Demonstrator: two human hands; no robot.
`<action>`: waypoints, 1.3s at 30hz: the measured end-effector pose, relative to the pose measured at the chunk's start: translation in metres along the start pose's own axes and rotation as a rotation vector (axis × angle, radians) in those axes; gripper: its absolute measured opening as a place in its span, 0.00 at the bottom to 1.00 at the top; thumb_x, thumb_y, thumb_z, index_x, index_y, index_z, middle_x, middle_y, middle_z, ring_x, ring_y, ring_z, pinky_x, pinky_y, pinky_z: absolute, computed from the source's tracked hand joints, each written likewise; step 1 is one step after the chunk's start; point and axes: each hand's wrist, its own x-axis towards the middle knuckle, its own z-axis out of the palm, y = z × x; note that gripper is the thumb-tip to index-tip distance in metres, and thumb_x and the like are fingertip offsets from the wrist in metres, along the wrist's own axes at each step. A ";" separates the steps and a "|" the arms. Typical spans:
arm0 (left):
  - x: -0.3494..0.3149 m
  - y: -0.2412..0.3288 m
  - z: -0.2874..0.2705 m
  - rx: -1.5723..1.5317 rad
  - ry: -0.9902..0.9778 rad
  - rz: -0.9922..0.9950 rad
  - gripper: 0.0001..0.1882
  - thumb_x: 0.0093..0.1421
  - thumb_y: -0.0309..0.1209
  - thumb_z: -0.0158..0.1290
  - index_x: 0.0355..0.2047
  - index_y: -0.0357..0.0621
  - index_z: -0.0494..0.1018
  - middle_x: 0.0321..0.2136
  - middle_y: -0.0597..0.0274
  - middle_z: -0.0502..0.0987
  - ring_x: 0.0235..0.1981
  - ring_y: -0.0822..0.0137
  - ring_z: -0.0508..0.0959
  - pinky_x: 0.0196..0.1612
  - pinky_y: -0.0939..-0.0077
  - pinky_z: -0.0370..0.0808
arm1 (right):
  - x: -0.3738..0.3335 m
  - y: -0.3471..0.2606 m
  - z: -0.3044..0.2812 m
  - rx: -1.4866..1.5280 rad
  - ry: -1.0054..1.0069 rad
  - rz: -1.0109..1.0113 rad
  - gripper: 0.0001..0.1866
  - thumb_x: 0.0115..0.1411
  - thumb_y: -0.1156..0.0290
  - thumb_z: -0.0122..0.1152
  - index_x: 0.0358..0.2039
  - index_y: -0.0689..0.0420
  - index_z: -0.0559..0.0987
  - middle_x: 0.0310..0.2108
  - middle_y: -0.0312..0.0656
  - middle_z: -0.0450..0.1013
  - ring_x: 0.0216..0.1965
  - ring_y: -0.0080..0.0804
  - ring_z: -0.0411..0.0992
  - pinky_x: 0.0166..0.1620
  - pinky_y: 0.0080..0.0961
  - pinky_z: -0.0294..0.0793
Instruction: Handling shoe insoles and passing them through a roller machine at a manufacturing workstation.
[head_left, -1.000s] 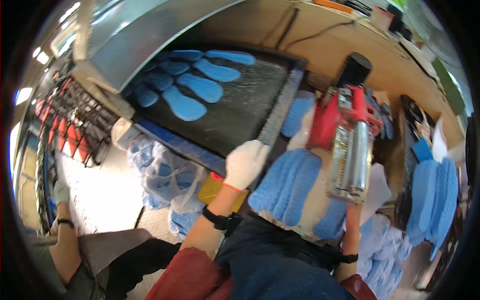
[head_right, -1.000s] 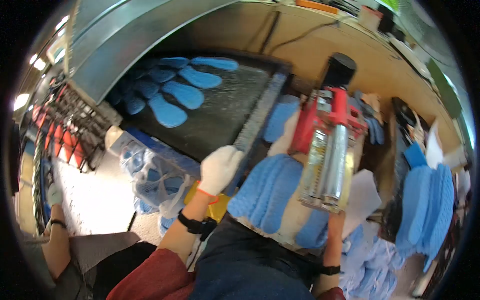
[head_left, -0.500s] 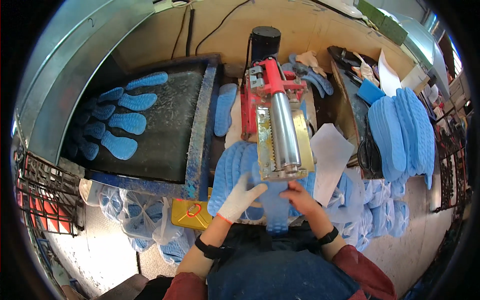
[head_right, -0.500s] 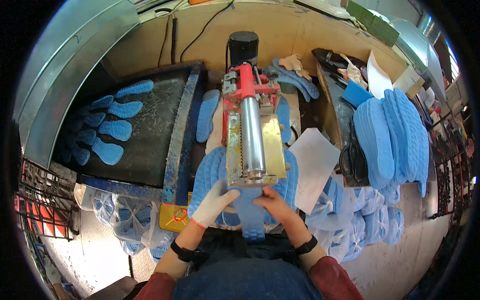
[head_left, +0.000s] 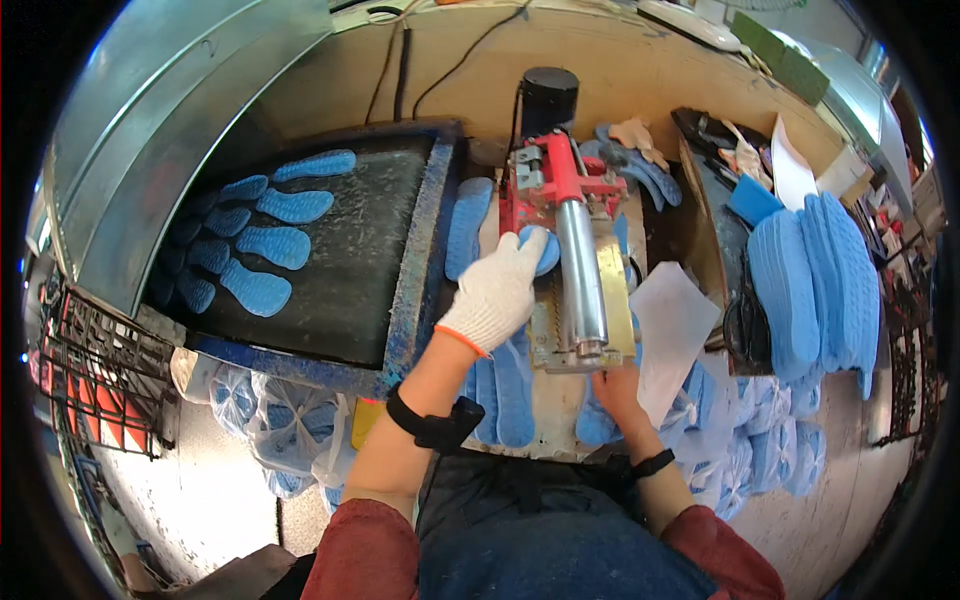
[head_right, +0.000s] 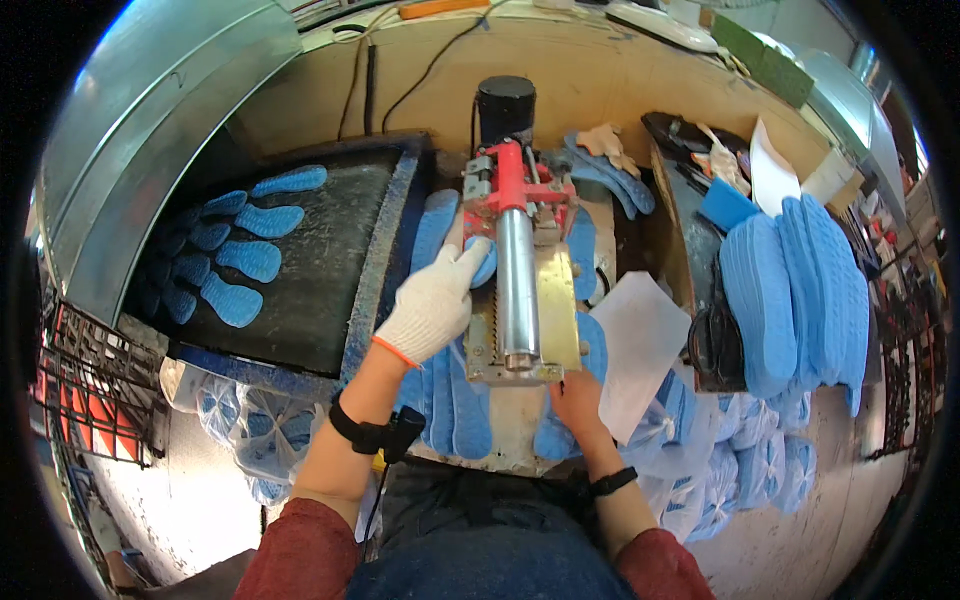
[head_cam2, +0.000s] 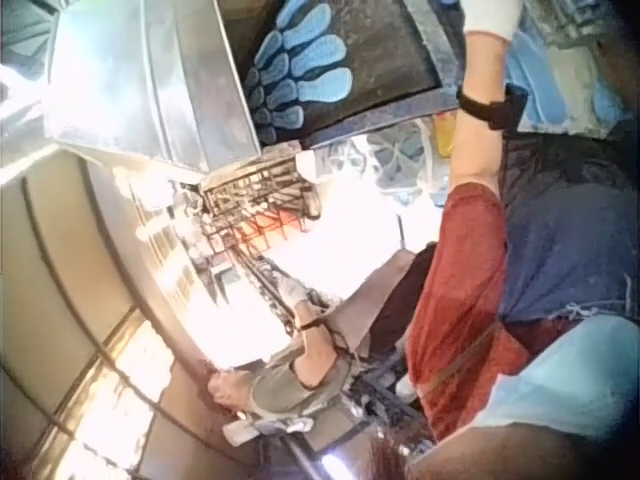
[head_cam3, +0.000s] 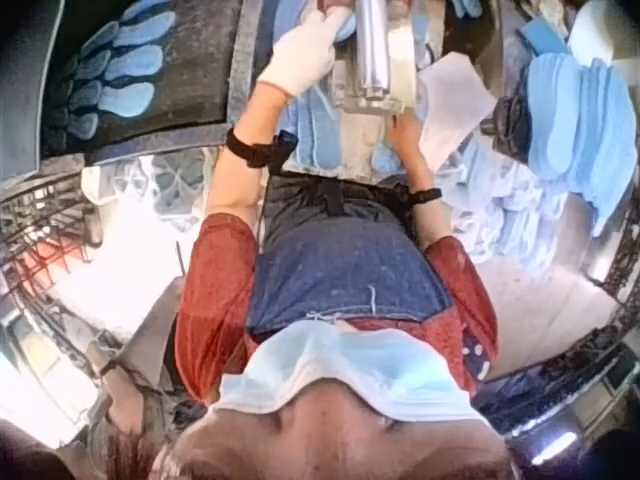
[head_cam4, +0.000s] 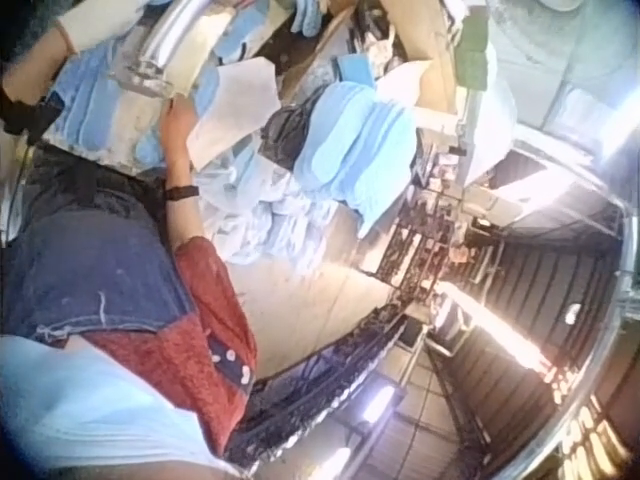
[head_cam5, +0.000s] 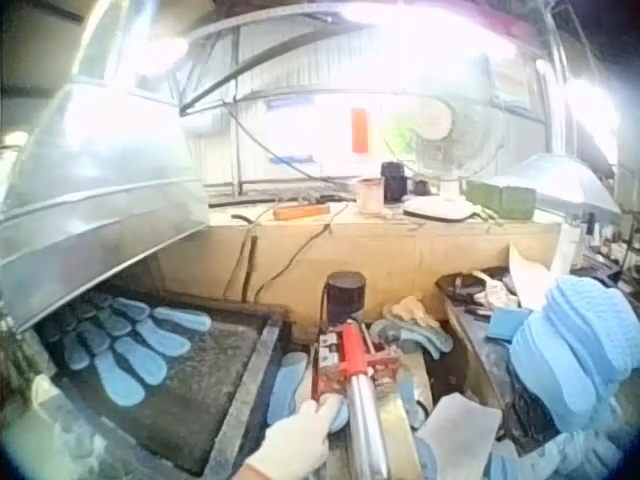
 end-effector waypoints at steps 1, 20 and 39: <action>0.001 0.001 -0.001 0.071 -0.023 0.043 0.28 0.52 0.20 0.44 0.56 0.42 0.61 0.44 0.40 0.69 0.37 0.42 0.76 0.37 0.54 0.75 | -0.003 0.001 -0.001 -0.013 0.010 0.023 0.07 0.52 0.68 0.58 0.23 0.58 0.76 0.23 0.51 0.71 0.28 0.53 0.71 0.31 0.47 0.69; -0.076 -0.034 -0.030 -0.932 -0.179 -0.023 0.30 0.49 0.16 0.38 0.56 0.35 0.65 0.48 0.51 0.74 0.55 0.62 0.71 0.60 0.72 0.63 | 0.021 -0.031 -0.031 0.723 0.120 0.406 0.12 0.62 0.75 0.48 0.46 0.62 0.70 0.27 0.36 0.72 0.24 0.20 0.66 0.28 0.20 0.66; -0.040 0.009 0.039 -1.573 0.310 -0.380 0.28 0.60 0.39 0.49 0.57 0.37 0.63 0.46 0.58 0.72 0.44 0.67 0.72 0.49 0.73 0.69 | -0.040 0.004 0.006 0.207 -0.149 0.088 0.20 0.57 0.77 0.50 0.51 0.61 0.72 0.28 0.42 0.71 0.26 0.33 0.69 0.32 0.29 0.70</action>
